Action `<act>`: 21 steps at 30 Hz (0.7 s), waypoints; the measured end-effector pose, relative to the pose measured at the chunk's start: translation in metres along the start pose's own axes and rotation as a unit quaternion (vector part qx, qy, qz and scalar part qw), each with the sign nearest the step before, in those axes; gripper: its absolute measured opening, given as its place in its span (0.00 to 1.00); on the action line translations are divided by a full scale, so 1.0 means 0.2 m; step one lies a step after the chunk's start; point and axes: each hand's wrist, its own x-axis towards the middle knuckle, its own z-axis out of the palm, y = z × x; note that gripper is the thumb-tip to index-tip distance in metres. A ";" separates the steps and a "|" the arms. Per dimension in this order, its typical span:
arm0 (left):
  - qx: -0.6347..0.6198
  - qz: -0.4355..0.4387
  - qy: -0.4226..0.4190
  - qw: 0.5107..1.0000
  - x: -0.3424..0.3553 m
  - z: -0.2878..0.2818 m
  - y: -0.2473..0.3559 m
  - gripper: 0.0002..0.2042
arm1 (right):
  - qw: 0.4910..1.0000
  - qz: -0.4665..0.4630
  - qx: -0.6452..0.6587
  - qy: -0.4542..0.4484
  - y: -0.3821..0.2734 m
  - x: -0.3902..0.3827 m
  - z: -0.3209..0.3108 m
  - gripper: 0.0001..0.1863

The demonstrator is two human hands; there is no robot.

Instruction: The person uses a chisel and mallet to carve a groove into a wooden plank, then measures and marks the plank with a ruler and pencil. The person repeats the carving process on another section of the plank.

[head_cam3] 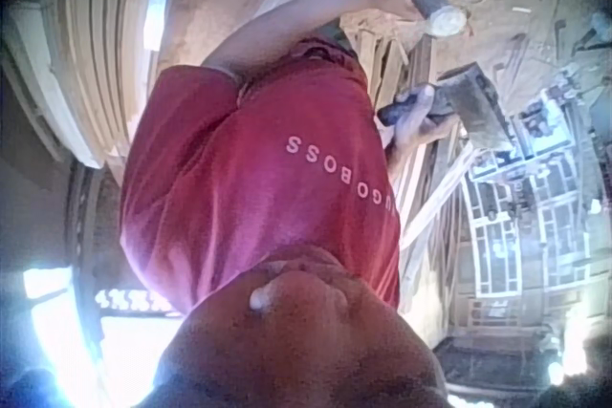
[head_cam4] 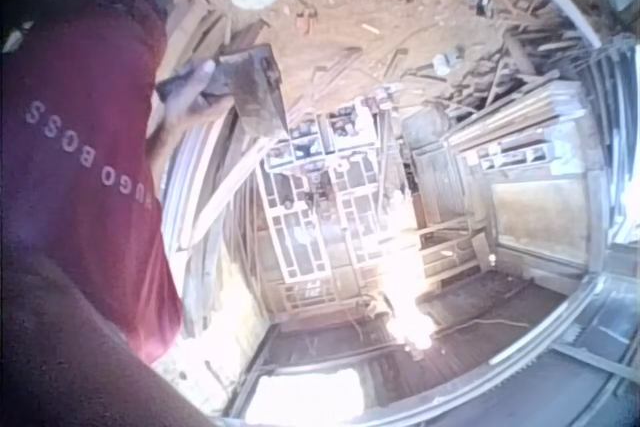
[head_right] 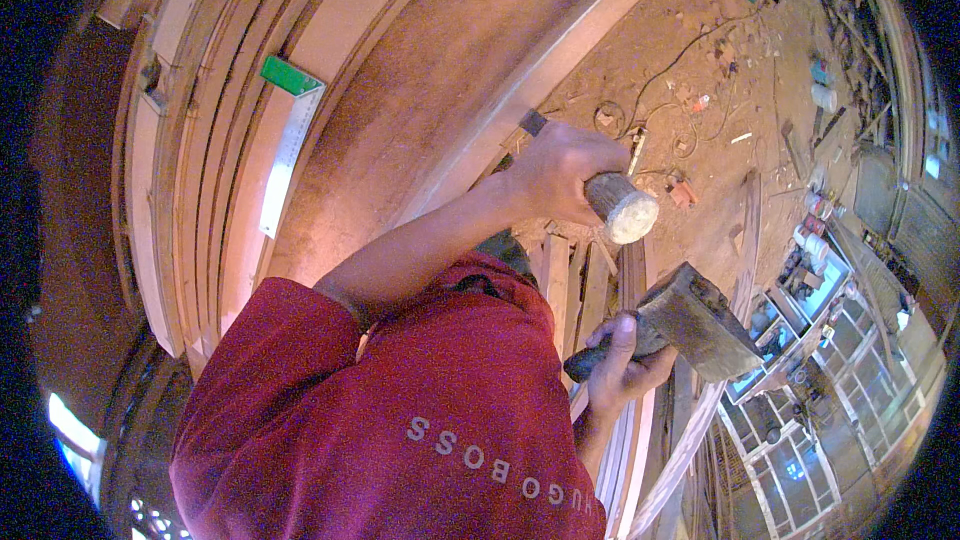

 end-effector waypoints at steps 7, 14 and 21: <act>-0.023 0.012 -0.027 0.999 -0.03 -0.04 0.02 0.16 | 1.000 0.005 -0.008 -0.001 0.01 0.00 -0.01 0.17; -0.021 -0.002 -0.011 1.000 -0.04 -0.05 0.00 0.13 | 1.000 -0.001 0.000 -0.013 0.00 0.01 0.01 0.16; -0.072 0.015 -0.007 0.997 -0.03 -0.05 0.00 0.15 | 1.000 0.003 -0.008 -0.007 0.00 0.01 0.01 0.15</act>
